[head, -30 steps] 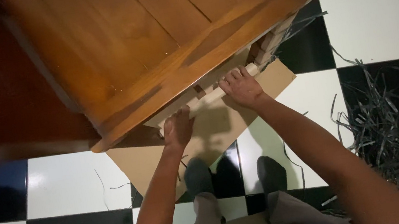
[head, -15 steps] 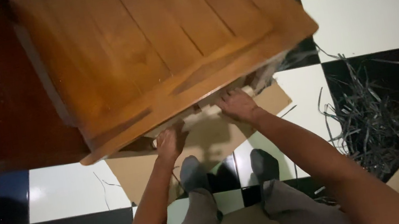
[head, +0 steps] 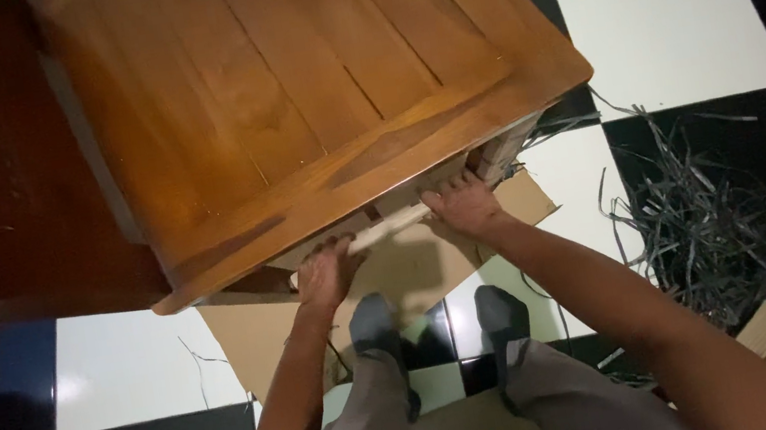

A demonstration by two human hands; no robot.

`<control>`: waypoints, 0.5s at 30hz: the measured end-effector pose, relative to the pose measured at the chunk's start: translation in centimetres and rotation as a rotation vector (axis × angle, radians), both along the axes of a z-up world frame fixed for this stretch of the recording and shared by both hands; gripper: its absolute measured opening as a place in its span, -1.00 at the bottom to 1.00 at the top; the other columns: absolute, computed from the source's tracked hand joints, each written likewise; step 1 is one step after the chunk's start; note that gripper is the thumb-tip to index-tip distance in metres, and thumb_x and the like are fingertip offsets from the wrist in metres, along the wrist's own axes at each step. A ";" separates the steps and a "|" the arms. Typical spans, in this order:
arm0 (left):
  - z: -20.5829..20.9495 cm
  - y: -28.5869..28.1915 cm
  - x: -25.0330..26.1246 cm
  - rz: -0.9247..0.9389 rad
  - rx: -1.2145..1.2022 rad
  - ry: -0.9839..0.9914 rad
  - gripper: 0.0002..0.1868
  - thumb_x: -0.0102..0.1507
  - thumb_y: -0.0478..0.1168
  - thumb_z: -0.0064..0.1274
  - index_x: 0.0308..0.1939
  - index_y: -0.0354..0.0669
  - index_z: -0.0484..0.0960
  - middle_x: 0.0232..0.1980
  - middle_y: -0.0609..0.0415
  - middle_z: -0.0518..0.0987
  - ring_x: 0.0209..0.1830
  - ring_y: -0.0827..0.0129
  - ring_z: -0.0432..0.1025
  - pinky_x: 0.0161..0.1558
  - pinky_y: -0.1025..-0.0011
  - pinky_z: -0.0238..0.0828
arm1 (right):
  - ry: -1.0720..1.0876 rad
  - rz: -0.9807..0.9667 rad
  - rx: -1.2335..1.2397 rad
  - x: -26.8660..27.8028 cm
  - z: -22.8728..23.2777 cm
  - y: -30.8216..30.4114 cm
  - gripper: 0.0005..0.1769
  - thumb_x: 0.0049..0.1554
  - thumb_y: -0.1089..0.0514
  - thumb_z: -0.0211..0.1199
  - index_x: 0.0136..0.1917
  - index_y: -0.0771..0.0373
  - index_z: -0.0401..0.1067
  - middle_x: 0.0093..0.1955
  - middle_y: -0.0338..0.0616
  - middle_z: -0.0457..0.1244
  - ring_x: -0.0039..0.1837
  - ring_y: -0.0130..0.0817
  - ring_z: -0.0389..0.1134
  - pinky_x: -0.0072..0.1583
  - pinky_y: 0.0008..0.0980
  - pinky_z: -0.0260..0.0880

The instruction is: Wrap a wooden furniture leg with protective paper and secure it with plastic ties

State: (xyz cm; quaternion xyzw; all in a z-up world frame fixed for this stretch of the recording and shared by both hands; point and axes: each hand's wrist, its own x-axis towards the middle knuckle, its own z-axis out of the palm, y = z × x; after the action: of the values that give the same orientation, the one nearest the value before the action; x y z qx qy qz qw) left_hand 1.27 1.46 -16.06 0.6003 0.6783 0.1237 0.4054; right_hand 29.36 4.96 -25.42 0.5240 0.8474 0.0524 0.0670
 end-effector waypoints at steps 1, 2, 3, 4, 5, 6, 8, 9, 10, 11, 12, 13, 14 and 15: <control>-2.5 0.5 -0.7 0.000 0.008 -0.002 -0.57 0.38 0.04 -0.01 0.34 0.25 0.53 0.31 0.05 0.57 0.41 0.06 0.34 0.48 -0.06 0.08 | -0.002 0.000 0.008 0.3 -1.5 0.3 -0.67 0.27 -0.27 -0.03 0.05 -0.02 0.21 -0.06 -0.05 0.35 0.07 -0.01 0.39 0.22 0.02 0.19; -5.0 1.0 -1.4 -0.122 0.099 0.122 -0.54 0.32 0.12 0.03 0.30 0.24 0.53 0.24 0.05 0.58 0.29 0.07 0.41 0.35 0.02 0.23 | 0.013 0.010 0.079 0.6 -3.0 0.6 -0.64 0.23 -0.28 0.02 0.07 -0.01 0.24 -0.04 -0.05 0.34 0.08 -0.02 0.39 0.25 0.05 0.18; -7.5 1.2 -2.1 -0.249 0.184 0.248 -0.50 0.27 0.20 0.07 0.26 0.23 0.54 0.18 0.05 0.60 0.16 0.09 0.48 0.22 0.09 0.37 | 0.028 0.015 0.144 0.9 -4.6 0.4 -0.61 0.20 -0.29 0.08 0.09 0.00 0.28 -0.03 -0.04 0.33 0.09 -0.03 0.39 0.29 0.08 0.18; -8.5 1.4 -2.4 -0.252 0.185 0.247 -0.50 0.27 0.20 0.07 0.26 0.23 0.54 0.18 0.05 0.60 0.16 0.09 0.48 0.22 0.09 0.37 | 0.027 0.012 0.145 0.8 -3.1 0.0 -0.61 0.20 -0.29 0.08 0.09 0.00 0.28 -0.03 -0.04 0.33 0.09 -0.03 0.39 0.29 0.08 0.18; -9.6 1.6 -2.5 -0.319 0.331 0.384 -0.51 0.25 0.23 0.09 0.17 0.17 0.53 0.05 0.07 0.62 0.08 0.11 0.52 0.15 0.10 0.40 | 0.071 0.083 0.246 0.8 -1.5 -0.5 -0.55 0.15 -0.28 0.18 0.11 0.05 0.32 -0.03 -0.02 0.31 0.08 -0.03 0.38 0.28 0.04 0.21; -10.7 1.8 -2.6 -0.385 0.479 0.519 -0.50 0.23 0.27 0.11 0.09 0.11 0.52 -0.08 0.09 0.63 0.00 0.13 0.56 0.07 0.10 0.43 | 0.113 0.154 0.346 0.8 0.0 -1.1 -0.49 0.10 -0.27 0.28 0.12 0.11 0.36 -0.02 0.00 0.29 0.08 -0.02 0.38 0.27 -0.01 0.25; -9.1 1.5 -2.0 -0.417 0.422 0.541 -0.39 0.24 0.34 0.04 0.18 0.07 0.48 0.01 0.03 0.62 0.08 0.07 0.53 0.16 0.05 0.38 | 0.148 0.185 0.311 1.4 2.4 -2.7 -0.55 0.14 -0.22 0.23 0.12 0.12 0.35 0.02 -0.01 0.27 0.10 -0.04 0.37 0.27 -0.02 0.26; -8.3 1.4 -1.6 -0.446 0.364 0.567 -0.28 0.26 0.40 -0.03 0.27 0.02 0.45 0.11 -0.03 0.61 0.15 0.01 0.51 0.25 -0.01 0.34 | 0.186 0.218 0.277 1.7 3.6 -3.5 -0.61 0.19 -0.17 0.18 0.11 0.13 0.34 0.07 -0.02 0.26 0.13 -0.05 0.36 0.27 -0.04 0.28; -7.4 1.5 -1.3 -0.460 0.368 0.564 -0.28 0.26 0.40 -0.03 0.27 0.02 0.45 0.11 -0.03 0.61 0.15 0.01 0.51 0.25 -0.01 0.34 | 0.184 0.204 0.277 2.5 3.7 -4.1 -0.61 0.19 -0.17 0.18 0.11 0.13 0.34 0.07 -0.02 0.26 0.13 -0.05 0.36 0.27 -0.04 0.28; -6.5 1.0 -1.0 -0.457 0.300 0.545 -0.34 0.26 0.32 0.05 0.22 -0.05 0.47 0.07 -0.11 0.61 0.11 -0.04 0.53 0.16 -0.02 0.41 | 0.246 0.175 0.166 3.3 3.7 -5.3 -0.62 0.24 -0.11 0.13 0.18 0.16 0.32 0.14 0.00 0.25 0.20 -0.01 0.35 0.24 -0.04 0.30; -5.7 0.6 -0.5 -0.455 0.232 0.528 -0.39 0.26 0.23 0.12 0.17 -0.12 0.50 0.03 -0.19 0.61 0.07 -0.09 0.55 0.06 -0.03 0.49 | 0.310 0.147 0.057 4.1 3.6 -6.5 -0.63 0.30 -0.05 0.07 0.26 0.20 0.31 0.21 0.02 0.25 0.26 0.03 0.34 0.22 -0.04 0.33; -4.6 0.4 -0.1 -0.474 0.237 0.520 -0.39 0.26 0.23 0.12 0.17 -0.12 0.50 0.03 -0.19 0.61 0.07 -0.09 0.55 0.06 -0.03 0.49 | 0.304 0.126 0.058 4.8 3.8 -8.2 -0.63 0.30 -0.05 0.07 0.26 0.20 0.31 0.21 0.02 0.25 0.26 0.03 0.34 0.22 -0.04 0.33; -3.4 0.3 0.2 -0.512 0.254 0.505 -0.37 0.27 0.18 0.12 0.24 -0.14 0.47 0.04 -0.22 0.60 0.08 -0.12 0.55 0.06 -0.01 0.50 | 0.297 0.020 0.044 5.4 4.0 -9.8 -0.63 0.29 -0.06 0.08 0.25 0.17 0.35 0.16 -0.01 0.29 0.24 0.00 0.37 0.22 -0.07 0.34; -2.2 0.2 0.5 -0.543 0.275 0.491 -0.35 0.27 0.13 0.12 0.31 -0.16 0.44 0.05 -0.25 0.60 0.08 -0.14 0.55 0.06 0.00 0.51 | 0.289 -0.080 0.036 5.9 4.4 -11.2 -0.62 0.27 -0.08 0.09 0.24 0.14 0.39 0.12 -0.03 0.34 0.22 -0.03 0.40 0.22 -0.10 0.36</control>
State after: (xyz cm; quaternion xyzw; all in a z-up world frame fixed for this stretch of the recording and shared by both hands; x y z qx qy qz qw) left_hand 1.76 1.71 -18.30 0.8183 0.5487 -0.0455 0.1649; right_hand 35.30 -6.20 -21.04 0.5605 0.8257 -0.0108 -0.0630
